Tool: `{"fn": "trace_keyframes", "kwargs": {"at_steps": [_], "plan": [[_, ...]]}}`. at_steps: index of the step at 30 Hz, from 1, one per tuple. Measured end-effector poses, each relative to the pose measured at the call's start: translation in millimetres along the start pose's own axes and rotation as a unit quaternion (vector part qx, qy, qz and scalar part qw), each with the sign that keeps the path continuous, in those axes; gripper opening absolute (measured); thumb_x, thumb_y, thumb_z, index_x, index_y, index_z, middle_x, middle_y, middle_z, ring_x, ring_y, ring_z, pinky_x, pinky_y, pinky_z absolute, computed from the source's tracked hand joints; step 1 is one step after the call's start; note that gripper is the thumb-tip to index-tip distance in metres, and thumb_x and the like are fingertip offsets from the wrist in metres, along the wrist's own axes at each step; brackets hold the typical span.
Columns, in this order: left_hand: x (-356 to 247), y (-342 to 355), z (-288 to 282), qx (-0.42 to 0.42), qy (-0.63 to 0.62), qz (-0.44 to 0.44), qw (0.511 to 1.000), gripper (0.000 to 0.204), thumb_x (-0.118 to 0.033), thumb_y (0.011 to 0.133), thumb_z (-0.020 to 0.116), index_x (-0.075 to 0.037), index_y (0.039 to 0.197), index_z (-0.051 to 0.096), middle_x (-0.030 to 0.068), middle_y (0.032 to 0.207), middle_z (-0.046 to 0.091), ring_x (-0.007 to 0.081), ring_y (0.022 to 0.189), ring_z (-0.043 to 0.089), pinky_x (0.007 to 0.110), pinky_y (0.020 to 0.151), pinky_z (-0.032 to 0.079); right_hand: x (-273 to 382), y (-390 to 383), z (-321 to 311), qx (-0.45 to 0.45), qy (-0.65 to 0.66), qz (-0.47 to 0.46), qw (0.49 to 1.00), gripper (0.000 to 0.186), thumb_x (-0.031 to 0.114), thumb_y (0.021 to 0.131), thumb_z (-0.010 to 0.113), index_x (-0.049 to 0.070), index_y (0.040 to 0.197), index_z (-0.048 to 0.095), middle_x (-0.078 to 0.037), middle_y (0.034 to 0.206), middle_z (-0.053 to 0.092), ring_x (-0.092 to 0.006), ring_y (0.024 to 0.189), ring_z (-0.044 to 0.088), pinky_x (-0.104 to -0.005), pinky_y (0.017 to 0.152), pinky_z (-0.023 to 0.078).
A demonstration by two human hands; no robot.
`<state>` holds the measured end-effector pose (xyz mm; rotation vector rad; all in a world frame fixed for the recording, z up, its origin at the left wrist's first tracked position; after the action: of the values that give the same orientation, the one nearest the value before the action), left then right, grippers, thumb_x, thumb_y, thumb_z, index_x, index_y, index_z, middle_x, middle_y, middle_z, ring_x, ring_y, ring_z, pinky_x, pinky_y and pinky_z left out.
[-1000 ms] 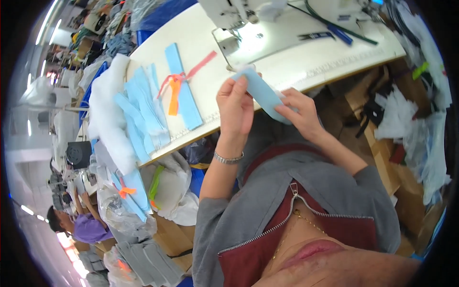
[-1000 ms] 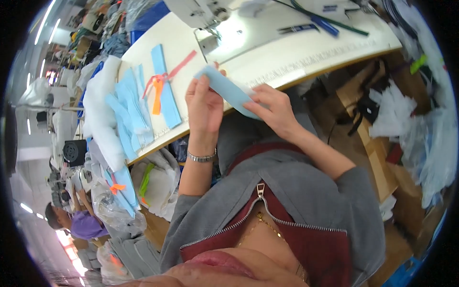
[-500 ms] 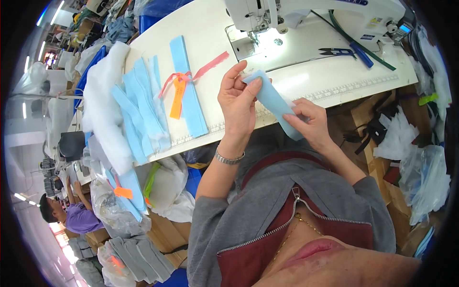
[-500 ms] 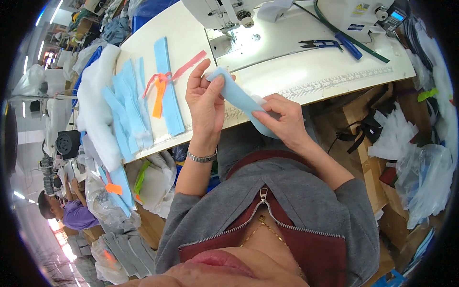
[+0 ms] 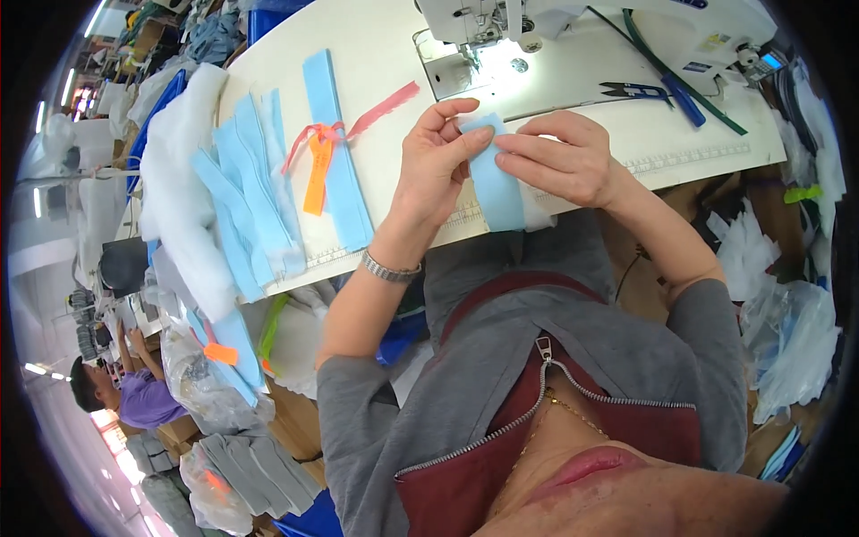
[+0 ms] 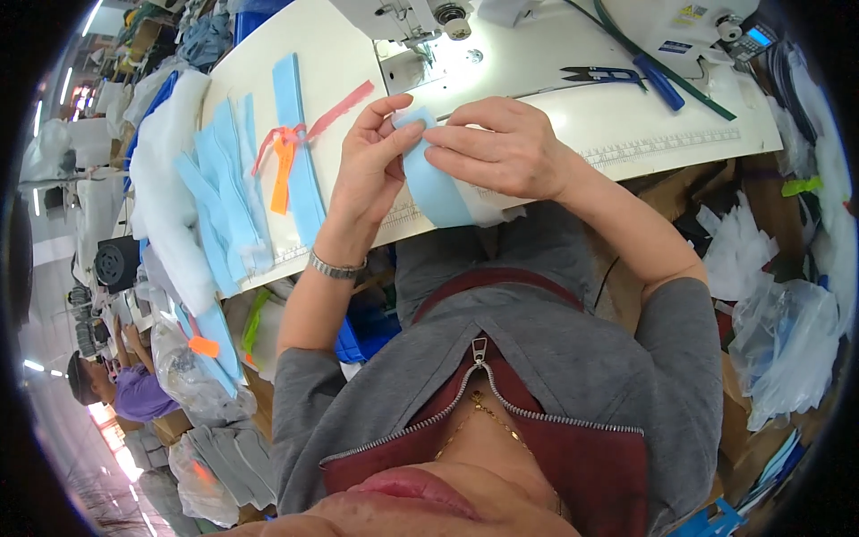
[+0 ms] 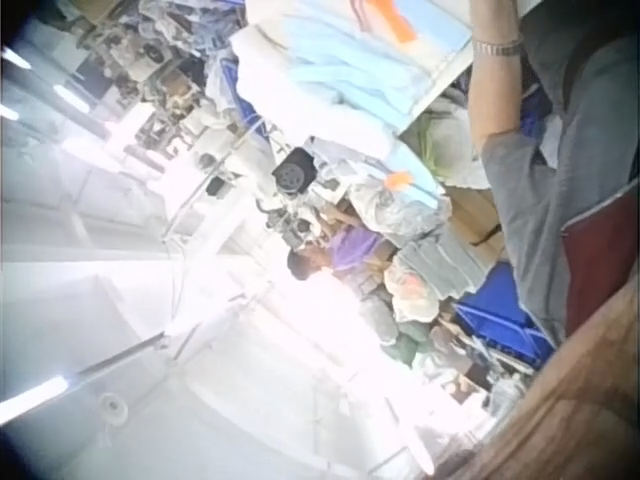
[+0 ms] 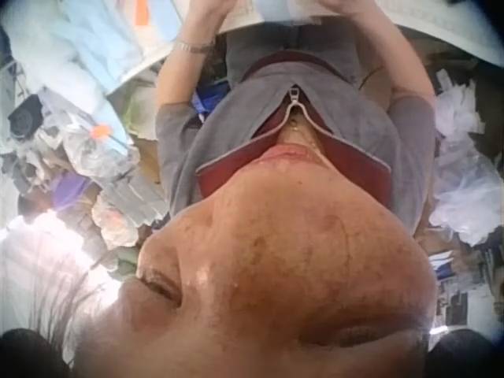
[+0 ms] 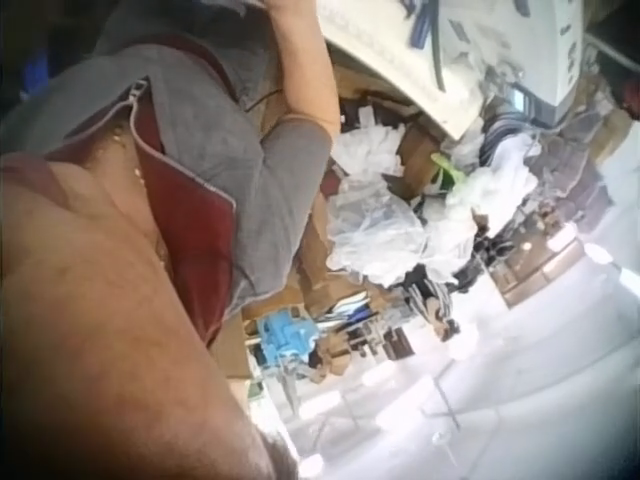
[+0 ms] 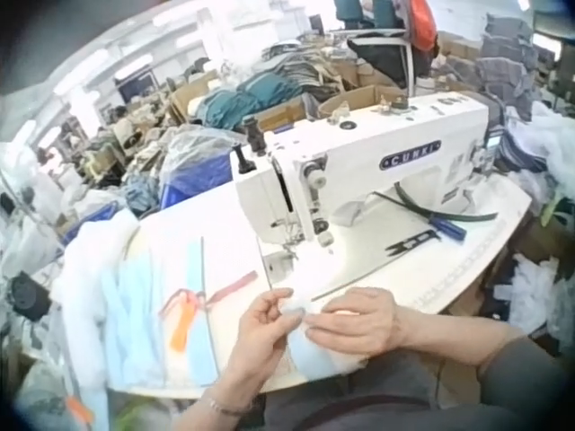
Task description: Sewing fabric strips together using an industrial sewing machine.
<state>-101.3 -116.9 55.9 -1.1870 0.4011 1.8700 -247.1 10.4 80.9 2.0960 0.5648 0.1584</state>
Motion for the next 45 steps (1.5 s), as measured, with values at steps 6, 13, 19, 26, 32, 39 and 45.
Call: {"fn": "trace_keyframes", "kwargs": {"at_steps": [6,13,19,26,32,39,45], "plan": [[-21,43,-21,0.030,0.298,-0.041,0.953,0.036,-0.005,0.090,0.073,0.000,0.122,0.059,0.0058,0.094,0.071,0.0104,0.082,0.067,0.024,0.069,0.055,-23,-9,20,0.099,0.003,-0.012,0.995,0.022,0.013,0.070,0.067,0.009,0.092,0.069,0.001,0.094,0.070,-0.0153,0.082,0.065,-0.0271,0.062,0.054],[-19,77,-20,0.038,0.578,0.136,0.804,0.035,-0.006,0.082,0.074,-0.001,0.114,0.061,0.0078,0.085,0.072,0.0148,0.079,0.069,0.030,0.074,0.055,-45,-19,48,0.248,0.000,0.013,0.969,0.017,0.012,0.073,0.065,0.008,0.090,0.066,-0.001,0.094,0.069,-0.0167,0.082,0.065,-0.0291,0.061,0.055],[-16,89,-26,-0.020,0.561,0.151,0.814,0.029,-0.004,0.080,0.070,-0.001,0.106,0.057,0.0106,0.079,0.071,0.0254,0.077,0.070,0.036,0.072,0.055,-55,-21,55,0.249,-0.020,0.047,0.967,0.027,0.013,0.074,0.065,0.010,0.100,0.070,0.002,0.110,0.072,-0.0149,0.085,0.065,-0.0270,0.063,0.056],[-17,116,-33,-0.032,0.639,0.127,0.758,0.020,-0.011,0.077,0.075,0.000,0.089,0.064,0.0082,0.076,0.071,0.0173,0.070,0.068,0.031,0.067,0.055,-58,-24,63,0.258,-0.039,0.128,0.957,0.024,0.013,0.079,0.065,0.013,0.103,0.069,0.003,0.113,0.073,-0.0179,0.097,0.067,-0.0305,0.068,0.058],[-17,131,-39,-0.017,0.607,0.068,0.791,0.016,-0.013,0.076,0.075,0.000,0.082,0.068,0.0075,0.070,0.070,0.0170,0.064,0.067,0.031,0.066,0.054,-60,-26,66,0.247,-0.051,0.162,0.954,0.019,0.012,0.084,0.063,0.014,0.102,0.069,0.002,0.113,0.073,-0.0205,0.105,0.070,-0.0339,0.073,0.059],[-15,136,-44,-0.015,0.617,0.119,0.777,0.020,-0.017,0.076,0.077,-0.002,0.086,0.071,0.0062,0.075,0.071,0.0163,0.067,0.068,0.031,0.067,0.056,-62,-27,68,0.271,-0.074,0.184,0.942,0.021,0.010,0.084,0.063,0.014,0.104,0.068,0.003,0.118,0.072,-0.0195,0.104,0.071,-0.0338,0.073,0.058],[-13,140,-48,-0.020,0.634,0.109,0.766,0.022,-0.018,0.076,0.078,-0.002,0.089,0.072,0.0053,0.077,0.072,0.0158,0.068,0.068,0.031,0.067,0.056,-64,-31,69,0.309,-0.108,0.167,0.930,0.036,0.015,0.084,0.065,0.025,0.118,0.067,0.014,0.129,0.066,-0.0125,0.111,0.061,-0.0314,0.061,0.058]]}}
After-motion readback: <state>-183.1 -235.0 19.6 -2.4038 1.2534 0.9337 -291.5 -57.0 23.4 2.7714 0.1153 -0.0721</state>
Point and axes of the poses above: each hand's wrist, its own y-axis towards the middle knuckle, its own z-axis out of the palm, x = y × z, the point moved 2 cm from there along y, towards the middle knuckle
